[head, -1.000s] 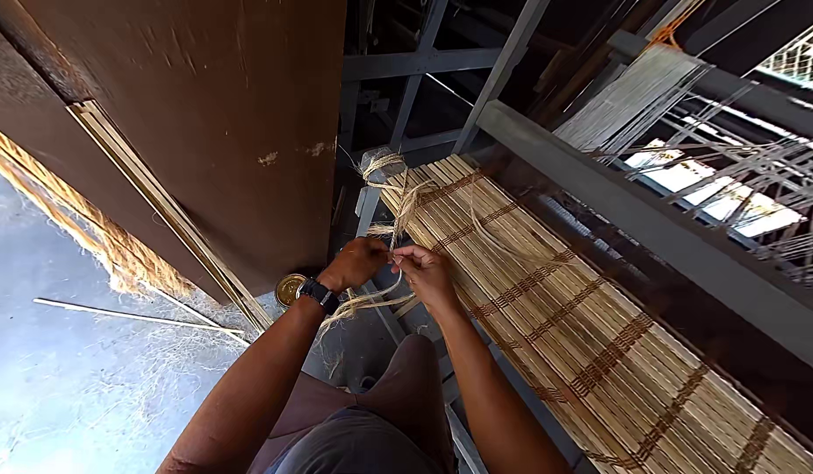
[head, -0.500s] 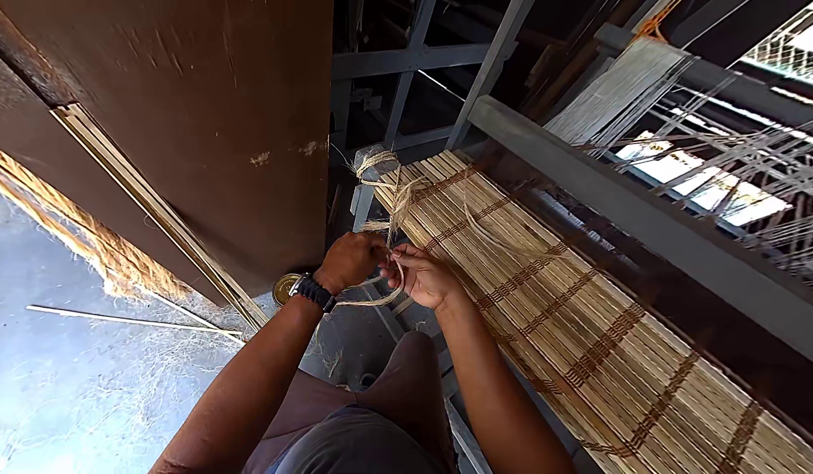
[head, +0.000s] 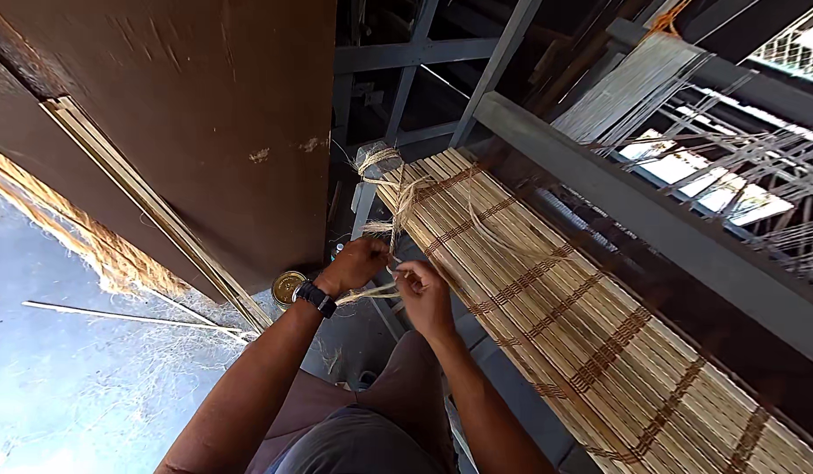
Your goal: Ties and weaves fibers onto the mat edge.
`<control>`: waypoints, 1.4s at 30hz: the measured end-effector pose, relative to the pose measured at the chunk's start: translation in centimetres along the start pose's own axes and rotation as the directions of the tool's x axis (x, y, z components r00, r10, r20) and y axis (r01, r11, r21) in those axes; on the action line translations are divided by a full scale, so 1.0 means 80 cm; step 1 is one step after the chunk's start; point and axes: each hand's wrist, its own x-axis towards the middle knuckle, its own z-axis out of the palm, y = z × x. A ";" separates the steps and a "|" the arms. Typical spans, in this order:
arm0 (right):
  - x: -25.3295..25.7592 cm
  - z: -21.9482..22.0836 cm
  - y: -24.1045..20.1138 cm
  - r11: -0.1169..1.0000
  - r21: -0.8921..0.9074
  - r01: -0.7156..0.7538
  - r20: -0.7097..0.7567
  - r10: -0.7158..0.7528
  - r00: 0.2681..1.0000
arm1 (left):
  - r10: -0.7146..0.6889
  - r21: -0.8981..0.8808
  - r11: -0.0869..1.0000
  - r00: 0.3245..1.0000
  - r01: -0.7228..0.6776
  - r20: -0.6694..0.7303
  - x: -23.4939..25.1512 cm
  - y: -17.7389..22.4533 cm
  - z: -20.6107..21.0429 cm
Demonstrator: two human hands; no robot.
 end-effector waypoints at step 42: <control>0.045 -0.015 -0.003 0.542 0.692 -0.476 0.250 0.439 0.863 | -0.023 -0.530 0.848 0.999 -0.005 -0.047 -0.092 -0.016 -0.065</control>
